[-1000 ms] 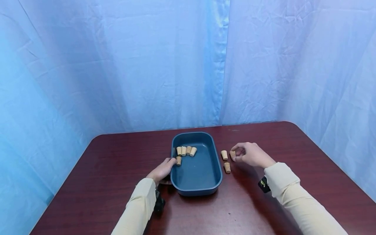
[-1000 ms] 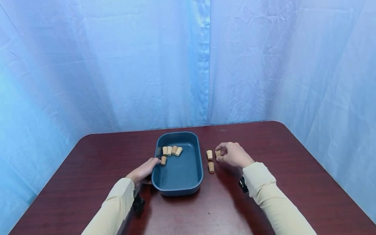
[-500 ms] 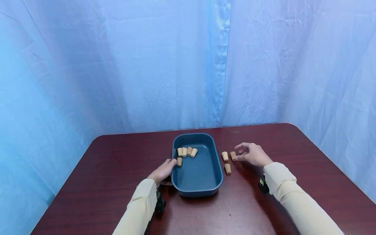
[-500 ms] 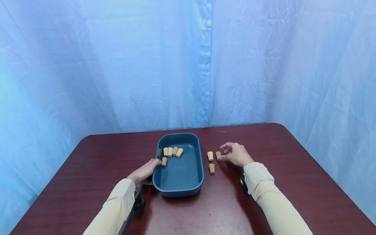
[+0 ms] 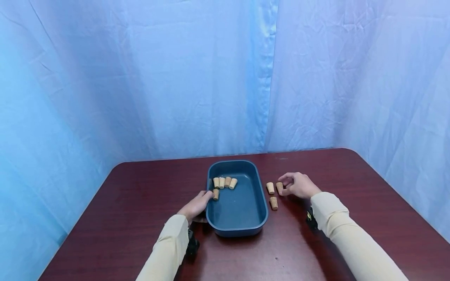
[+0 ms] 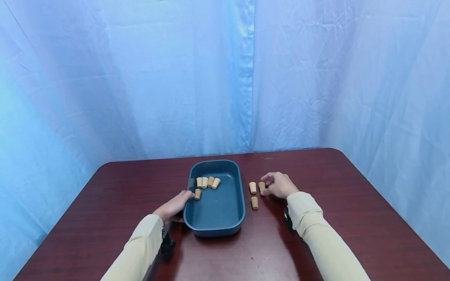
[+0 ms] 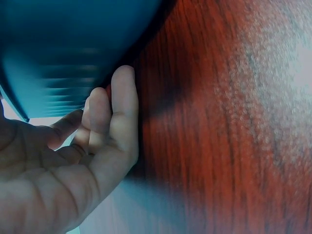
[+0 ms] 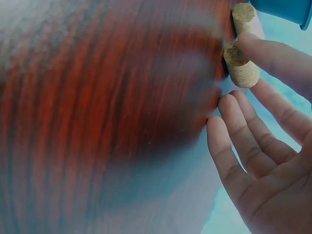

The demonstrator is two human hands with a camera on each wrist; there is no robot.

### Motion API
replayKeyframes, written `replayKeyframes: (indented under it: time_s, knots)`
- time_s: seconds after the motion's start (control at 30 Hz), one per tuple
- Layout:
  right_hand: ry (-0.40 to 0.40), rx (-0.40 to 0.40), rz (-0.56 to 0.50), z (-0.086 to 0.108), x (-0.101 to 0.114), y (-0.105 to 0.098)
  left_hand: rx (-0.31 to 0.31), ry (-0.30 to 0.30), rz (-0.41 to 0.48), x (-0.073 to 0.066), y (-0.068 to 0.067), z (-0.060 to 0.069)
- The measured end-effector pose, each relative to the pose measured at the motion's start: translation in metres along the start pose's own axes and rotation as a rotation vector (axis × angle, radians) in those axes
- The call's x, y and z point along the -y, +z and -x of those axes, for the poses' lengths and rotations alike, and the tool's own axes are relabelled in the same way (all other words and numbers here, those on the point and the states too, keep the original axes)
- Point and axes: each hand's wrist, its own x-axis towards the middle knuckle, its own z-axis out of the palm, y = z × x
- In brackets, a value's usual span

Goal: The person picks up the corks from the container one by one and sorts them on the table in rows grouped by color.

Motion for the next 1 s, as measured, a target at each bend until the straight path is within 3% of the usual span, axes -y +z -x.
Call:
replayKeyframes:
  time_s: [0.33, 0.8, 1.0]
  knots:
    - [-0.008, 0.004, 0.053, 0.006, -0.001, 0.0, 0.001, 0.003, -0.004, 0.0, 0.001, 0.0]
    - [-0.094, 0.034, 0.09, 0.033, 0.005, 0.002, -0.009, -0.003, -0.006, -0.001, 0.001, 0.001]
    - [-0.093, 0.025, 0.096, 0.041, 0.006, 0.006, -0.01, -0.002, -0.009, -0.001, 0.001, 0.002]
